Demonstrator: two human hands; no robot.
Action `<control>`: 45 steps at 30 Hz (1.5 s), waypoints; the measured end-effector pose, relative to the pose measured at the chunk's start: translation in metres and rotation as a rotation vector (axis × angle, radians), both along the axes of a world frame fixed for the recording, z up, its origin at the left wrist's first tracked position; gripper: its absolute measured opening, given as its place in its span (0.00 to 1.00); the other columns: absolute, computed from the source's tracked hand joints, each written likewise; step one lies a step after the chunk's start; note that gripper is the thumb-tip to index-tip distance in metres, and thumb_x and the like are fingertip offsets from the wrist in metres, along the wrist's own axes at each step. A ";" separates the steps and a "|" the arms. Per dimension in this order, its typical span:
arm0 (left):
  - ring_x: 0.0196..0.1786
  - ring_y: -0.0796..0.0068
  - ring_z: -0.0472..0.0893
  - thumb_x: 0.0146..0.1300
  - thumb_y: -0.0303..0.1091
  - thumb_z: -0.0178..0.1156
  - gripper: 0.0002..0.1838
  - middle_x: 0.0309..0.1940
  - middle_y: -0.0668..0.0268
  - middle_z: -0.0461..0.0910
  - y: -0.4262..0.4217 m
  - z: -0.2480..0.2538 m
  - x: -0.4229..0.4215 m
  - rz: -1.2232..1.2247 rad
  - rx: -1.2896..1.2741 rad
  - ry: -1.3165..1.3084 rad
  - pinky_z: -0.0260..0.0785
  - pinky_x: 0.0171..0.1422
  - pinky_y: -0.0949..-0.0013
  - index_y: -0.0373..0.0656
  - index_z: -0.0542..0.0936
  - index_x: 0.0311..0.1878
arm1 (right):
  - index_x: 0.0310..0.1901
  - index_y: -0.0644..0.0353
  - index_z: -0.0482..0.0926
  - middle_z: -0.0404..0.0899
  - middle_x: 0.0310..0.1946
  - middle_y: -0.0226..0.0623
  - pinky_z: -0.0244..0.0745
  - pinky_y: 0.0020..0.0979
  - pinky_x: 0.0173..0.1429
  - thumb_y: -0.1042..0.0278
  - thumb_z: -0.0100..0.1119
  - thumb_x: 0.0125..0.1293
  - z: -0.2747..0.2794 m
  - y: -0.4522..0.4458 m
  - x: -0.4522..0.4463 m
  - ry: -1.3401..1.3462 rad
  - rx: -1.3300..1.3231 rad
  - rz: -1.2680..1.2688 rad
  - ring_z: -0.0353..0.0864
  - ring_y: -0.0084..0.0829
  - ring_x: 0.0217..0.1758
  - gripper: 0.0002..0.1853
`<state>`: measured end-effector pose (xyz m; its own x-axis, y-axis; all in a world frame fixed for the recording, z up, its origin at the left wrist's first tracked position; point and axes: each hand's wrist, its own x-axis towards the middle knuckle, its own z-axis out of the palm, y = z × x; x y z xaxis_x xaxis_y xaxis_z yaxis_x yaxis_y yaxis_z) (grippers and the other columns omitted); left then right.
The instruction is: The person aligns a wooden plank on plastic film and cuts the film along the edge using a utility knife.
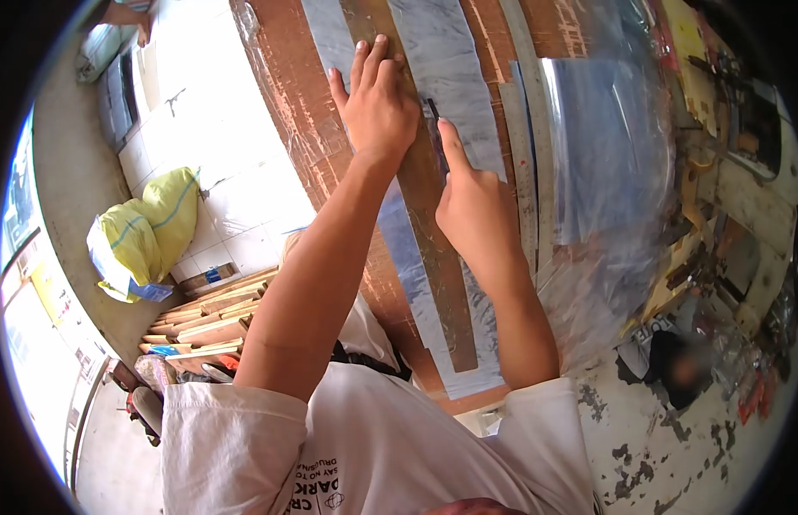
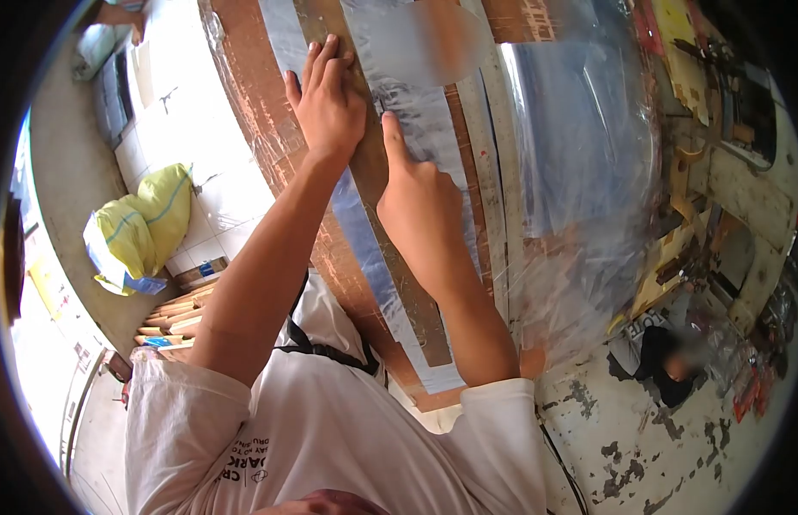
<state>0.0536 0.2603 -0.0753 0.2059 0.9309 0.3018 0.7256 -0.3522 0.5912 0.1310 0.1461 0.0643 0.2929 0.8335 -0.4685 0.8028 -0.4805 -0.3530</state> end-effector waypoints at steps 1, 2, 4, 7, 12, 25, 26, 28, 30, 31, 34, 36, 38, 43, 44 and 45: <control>0.79 0.61 0.66 0.66 0.29 0.54 0.14 0.72 0.67 0.74 0.000 0.000 0.000 0.003 0.001 0.001 0.42 0.83 0.36 0.47 0.82 0.53 | 0.78 0.49 0.61 0.81 0.22 0.55 0.79 0.54 0.34 0.79 0.57 0.61 0.001 0.003 -0.001 0.001 0.001 0.003 0.85 0.58 0.28 0.41; 0.79 0.61 0.66 0.65 0.28 0.54 0.15 0.72 0.67 0.74 0.000 -0.001 0.000 0.002 -0.004 0.005 0.42 0.83 0.36 0.47 0.82 0.53 | 0.78 0.49 0.61 0.82 0.24 0.56 0.80 0.55 0.36 0.78 0.57 0.61 0.004 0.006 -0.003 0.001 -0.041 0.010 0.86 0.59 0.30 0.41; 0.79 0.62 0.66 0.64 0.27 0.54 0.16 0.72 0.67 0.74 0.001 -0.001 0.000 0.006 -0.013 0.010 0.42 0.83 0.36 0.47 0.81 0.53 | 0.78 0.49 0.61 0.83 0.25 0.58 0.81 0.55 0.38 0.78 0.57 0.61 0.005 0.012 -0.004 0.002 -0.086 0.022 0.87 0.60 0.32 0.41; 0.78 0.62 0.67 0.63 0.26 0.54 0.16 0.71 0.67 0.75 0.000 0.000 0.000 0.000 -0.009 -0.008 0.42 0.83 0.36 0.47 0.81 0.53 | 0.78 0.50 0.61 0.83 0.27 0.58 0.81 0.56 0.39 0.78 0.56 0.62 0.001 0.013 -0.007 0.001 -0.136 0.023 0.87 0.60 0.33 0.40; 0.78 0.61 0.68 0.67 0.30 0.55 0.11 0.71 0.67 0.75 0.002 0.000 0.003 0.018 0.019 -0.007 0.43 0.82 0.35 0.47 0.81 0.50 | 0.78 0.49 0.61 0.83 0.26 0.58 0.81 0.58 0.39 0.77 0.55 0.63 -0.020 0.008 -0.012 -0.017 -0.035 0.006 0.87 0.60 0.33 0.39; 0.80 0.61 0.64 0.72 0.32 0.53 0.18 0.74 0.64 0.73 0.002 0.006 0.011 0.011 -0.047 0.053 0.44 0.83 0.40 0.44 0.79 0.63 | 0.79 0.50 0.60 0.81 0.22 0.55 0.80 0.54 0.35 0.80 0.56 0.60 0.004 -0.044 -0.019 -0.058 -0.194 0.030 0.86 0.57 0.29 0.42; 0.80 0.61 0.64 0.72 0.33 0.53 0.18 0.74 0.64 0.73 0.004 0.005 0.005 0.029 -0.040 0.043 0.45 0.83 0.40 0.44 0.79 0.62 | 0.79 0.50 0.60 0.81 0.22 0.54 0.80 0.54 0.35 0.80 0.57 0.60 0.004 -0.054 -0.023 -0.038 -0.186 0.033 0.86 0.57 0.28 0.43; 0.79 0.61 0.65 0.74 0.34 0.53 0.17 0.73 0.65 0.73 -0.004 0.003 -0.002 0.006 -0.039 0.141 0.46 0.82 0.41 0.44 0.79 0.61 | 0.79 0.49 0.59 0.80 0.21 0.53 0.80 0.53 0.34 0.80 0.56 0.60 0.003 -0.069 -0.028 -0.016 -0.255 0.026 0.85 0.57 0.27 0.43; 0.79 0.61 0.65 0.74 0.35 0.53 0.16 0.73 0.65 0.73 0.002 0.002 0.002 0.027 -0.018 0.084 0.47 0.82 0.41 0.44 0.80 0.61 | 0.80 0.47 0.59 0.80 0.21 0.53 0.80 0.54 0.34 0.80 0.56 0.59 0.006 -0.059 -0.027 -0.052 -0.336 0.021 0.85 0.57 0.27 0.44; 0.79 0.61 0.65 0.74 0.35 0.53 0.16 0.73 0.65 0.73 0.003 0.004 0.002 0.028 -0.011 0.092 0.47 0.82 0.41 0.44 0.80 0.60 | 0.80 0.46 0.59 0.81 0.21 0.52 0.80 0.54 0.34 0.80 0.56 0.59 0.007 -0.059 -0.025 -0.030 -0.313 0.014 0.86 0.57 0.27 0.44; 0.79 0.62 0.65 0.73 0.34 0.54 0.16 0.73 0.65 0.74 0.005 0.005 0.005 0.057 0.014 0.091 0.48 0.82 0.41 0.45 0.80 0.60 | 0.80 0.46 0.58 0.81 0.21 0.52 0.80 0.54 0.35 0.80 0.56 0.60 0.008 -0.061 -0.017 -0.010 -0.267 0.026 0.86 0.56 0.28 0.44; 0.79 0.63 0.65 0.73 0.34 0.54 0.16 0.73 0.65 0.73 -0.001 0.004 0.005 0.007 -0.021 0.149 0.48 0.81 0.41 0.45 0.79 0.61 | 0.80 0.47 0.59 0.80 0.21 0.52 0.80 0.55 0.36 0.80 0.56 0.59 0.012 -0.076 -0.021 -0.010 -0.293 0.003 0.86 0.56 0.28 0.44; 0.79 0.63 0.65 0.72 0.34 0.55 0.17 0.73 0.65 0.73 0.000 0.005 0.005 0.031 0.002 0.119 0.48 0.82 0.42 0.45 0.79 0.62 | 0.79 0.47 0.59 0.80 0.21 0.52 0.79 0.55 0.36 0.81 0.56 0.59 0.014 -0.081 -0.027 -0.001 -0.301 0.014 0.86 0.57 0.28 0.44; 0.79 0.63 0.65 0.72 0.35 0.55 0.19 0.73 0.66 0.73 0.001 0.002 0.002 0.032 0.000 0.093 0.46 0.82 0.41 0.44 0.78 0.64 | 0.80 0.46 0.58 0.80 0.21 0.53 0.78 0.55 0.36 0.82 0.57 0.58 0.022 -0.086 -0.023 0.001 -0.317 0.000 0.85 0.57 0.28 0.46; 0.79 0.63 0.65 0.72 0.35 0.55 0.19 0.73 0.66 0.73 0.001 0.005 0.003 0.043 0.009 0.075 0.46 0.82 0.41 0.44 0.78 0.64 | 0.80 0.46 0.58 0.80 0.21 0.53 0.78 0.55 0.36 0.82 0.57 0.58 0.020 -0.089 -0.023 -0.019 -0.308 0.008 0.85 0.57 0.28 0.46; 0.79 0.63 0.65 0.72 0.34 0.55 0.20 0.73 0.66 0.73 0.000 0.006 0.003 0.033 -0.010 0.058 0.46 0.82 0.41 0.44 0.78 0.64 | 0.80 0.43 0.59 0.79 0.21 0.54 0.77 0.55 0.36 0.83 0.57 0.59 0.019 -0.090 -0.025 -0.014 -0.285 -0.019 0.84 0.59 0.28 0.46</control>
